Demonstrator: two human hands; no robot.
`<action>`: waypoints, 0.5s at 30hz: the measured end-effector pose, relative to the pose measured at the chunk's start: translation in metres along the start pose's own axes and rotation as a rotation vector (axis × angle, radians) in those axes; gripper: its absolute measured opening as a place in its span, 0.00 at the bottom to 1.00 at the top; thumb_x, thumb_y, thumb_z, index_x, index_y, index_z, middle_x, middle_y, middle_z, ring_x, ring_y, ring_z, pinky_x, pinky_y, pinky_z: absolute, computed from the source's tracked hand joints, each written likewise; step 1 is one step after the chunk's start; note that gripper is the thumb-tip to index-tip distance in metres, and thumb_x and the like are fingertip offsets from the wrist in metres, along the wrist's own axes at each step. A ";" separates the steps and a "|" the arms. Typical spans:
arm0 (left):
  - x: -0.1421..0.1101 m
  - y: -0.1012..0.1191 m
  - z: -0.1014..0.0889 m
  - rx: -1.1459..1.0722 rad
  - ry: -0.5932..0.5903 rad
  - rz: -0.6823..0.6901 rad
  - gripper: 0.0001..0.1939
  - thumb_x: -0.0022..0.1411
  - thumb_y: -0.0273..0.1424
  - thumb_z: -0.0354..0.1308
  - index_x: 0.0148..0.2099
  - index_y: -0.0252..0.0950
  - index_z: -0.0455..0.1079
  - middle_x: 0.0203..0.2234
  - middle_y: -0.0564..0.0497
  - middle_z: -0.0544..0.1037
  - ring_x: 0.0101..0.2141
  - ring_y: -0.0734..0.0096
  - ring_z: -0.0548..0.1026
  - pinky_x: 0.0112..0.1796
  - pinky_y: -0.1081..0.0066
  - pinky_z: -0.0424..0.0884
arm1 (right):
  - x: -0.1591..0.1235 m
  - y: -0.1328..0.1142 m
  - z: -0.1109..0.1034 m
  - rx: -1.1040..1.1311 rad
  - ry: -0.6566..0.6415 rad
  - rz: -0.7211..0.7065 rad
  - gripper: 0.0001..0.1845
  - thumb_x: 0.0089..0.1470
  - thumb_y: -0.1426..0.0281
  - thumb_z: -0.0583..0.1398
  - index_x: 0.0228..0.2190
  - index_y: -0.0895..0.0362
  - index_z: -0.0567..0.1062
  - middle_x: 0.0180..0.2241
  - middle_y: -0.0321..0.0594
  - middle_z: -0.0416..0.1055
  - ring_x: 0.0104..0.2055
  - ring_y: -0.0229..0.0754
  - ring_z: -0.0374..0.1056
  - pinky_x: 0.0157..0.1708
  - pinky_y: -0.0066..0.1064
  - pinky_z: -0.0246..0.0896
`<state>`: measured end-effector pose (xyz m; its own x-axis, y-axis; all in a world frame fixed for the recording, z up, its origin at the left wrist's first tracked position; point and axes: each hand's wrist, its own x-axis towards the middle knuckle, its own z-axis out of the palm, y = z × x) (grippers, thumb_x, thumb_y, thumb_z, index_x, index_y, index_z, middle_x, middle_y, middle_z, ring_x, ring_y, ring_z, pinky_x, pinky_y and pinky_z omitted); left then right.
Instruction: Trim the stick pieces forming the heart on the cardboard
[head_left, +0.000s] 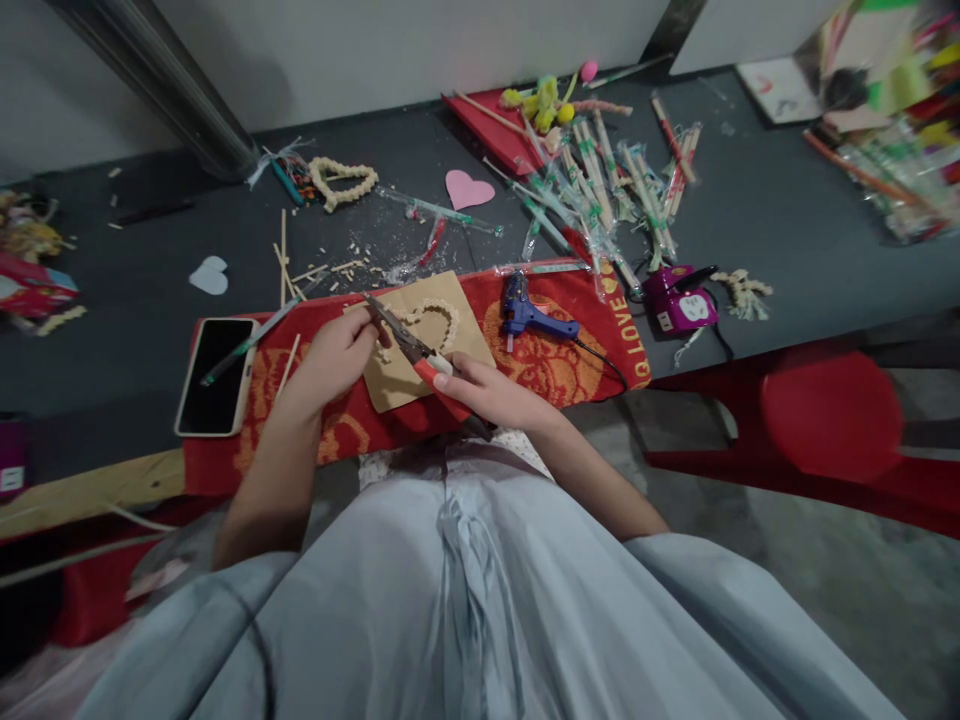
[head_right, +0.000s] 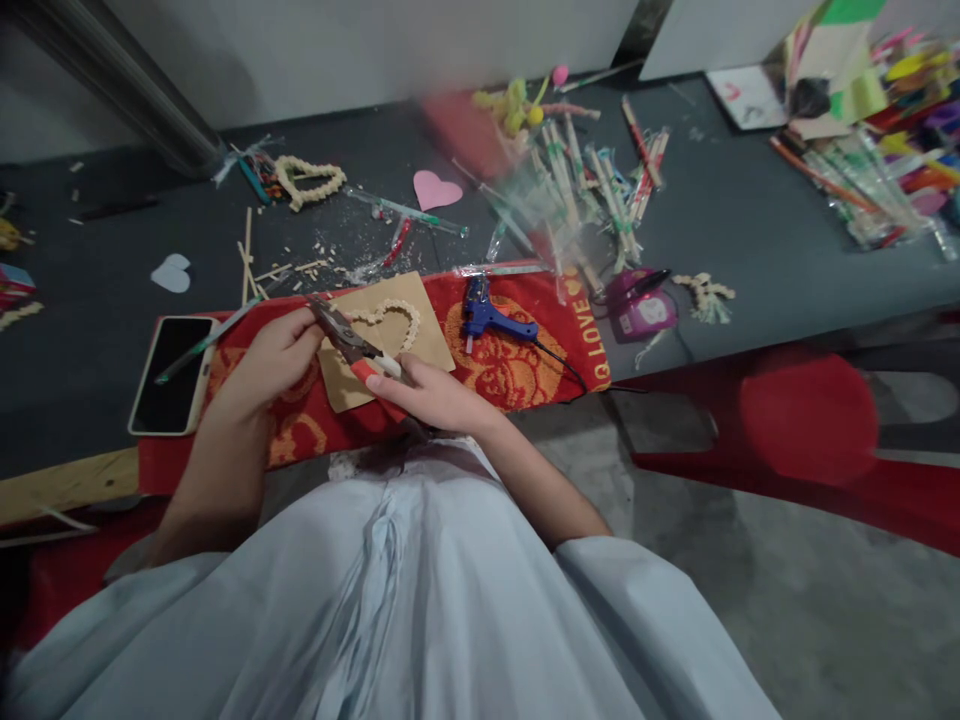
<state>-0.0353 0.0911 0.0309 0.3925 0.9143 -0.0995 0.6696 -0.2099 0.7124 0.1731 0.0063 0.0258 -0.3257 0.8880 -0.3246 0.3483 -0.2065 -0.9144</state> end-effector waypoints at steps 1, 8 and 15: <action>0.000 0.000 0.000 0.004 0.002 -0.002 0.14 0.58 0.30 0.44 0.35 0.35 0.71 0.31 0.49 0.76 0.35 0.66 0.71 0.46 0.68 0.65 | 0.000 0.000 0.000 -0.001 -0.001 0.002 0.27 0.53 0.47 0.53 0.39 0.59 0.68 0.32 0.36 0.67 0.35 0.38 0.62 0.36 0.29 0.58; -0.002 0.002 -0.002 0.002 0.005 -0.033 0.14 0.58 0.31 0.45 0.36 0.35 0.72 0.31 0.49 0.76 0.36 0.66 0.71 0.45 0.68 0.66 | 0.001 -0.002 -0.002 -0.023 -0.042 0.006 0.24 0.54 0.50 0.53 0.39 0.58 0.68 0.35 0.37 0.69 0.38 0.38 0.63 0.40 0.30 0.58; -0.002 0.003 0.001 -0.258 0.045 -0.152 0.14 0.59 0.35 0.46 0.29 0.35 0.69 0.24 0.50 0.72 0.27 0.72 0.68 0.32 0.72 0.65 | 0.005 -0.001 -0.004 -0.064 -0.091 0.017 0.25 0.55 0.49 0.51 0.39 0.59 0.68 0.40 0.40 0.69 0.42 0.41 0.65 0.44 0.31 0.58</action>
<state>-0.0333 0.0886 0.0320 0.2676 0.9443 -0.1916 0.5337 0.0203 0.8454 0.1749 0.0120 0.0258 -0.3972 0.8429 -0.3630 0.4090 -0.1914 -0.8922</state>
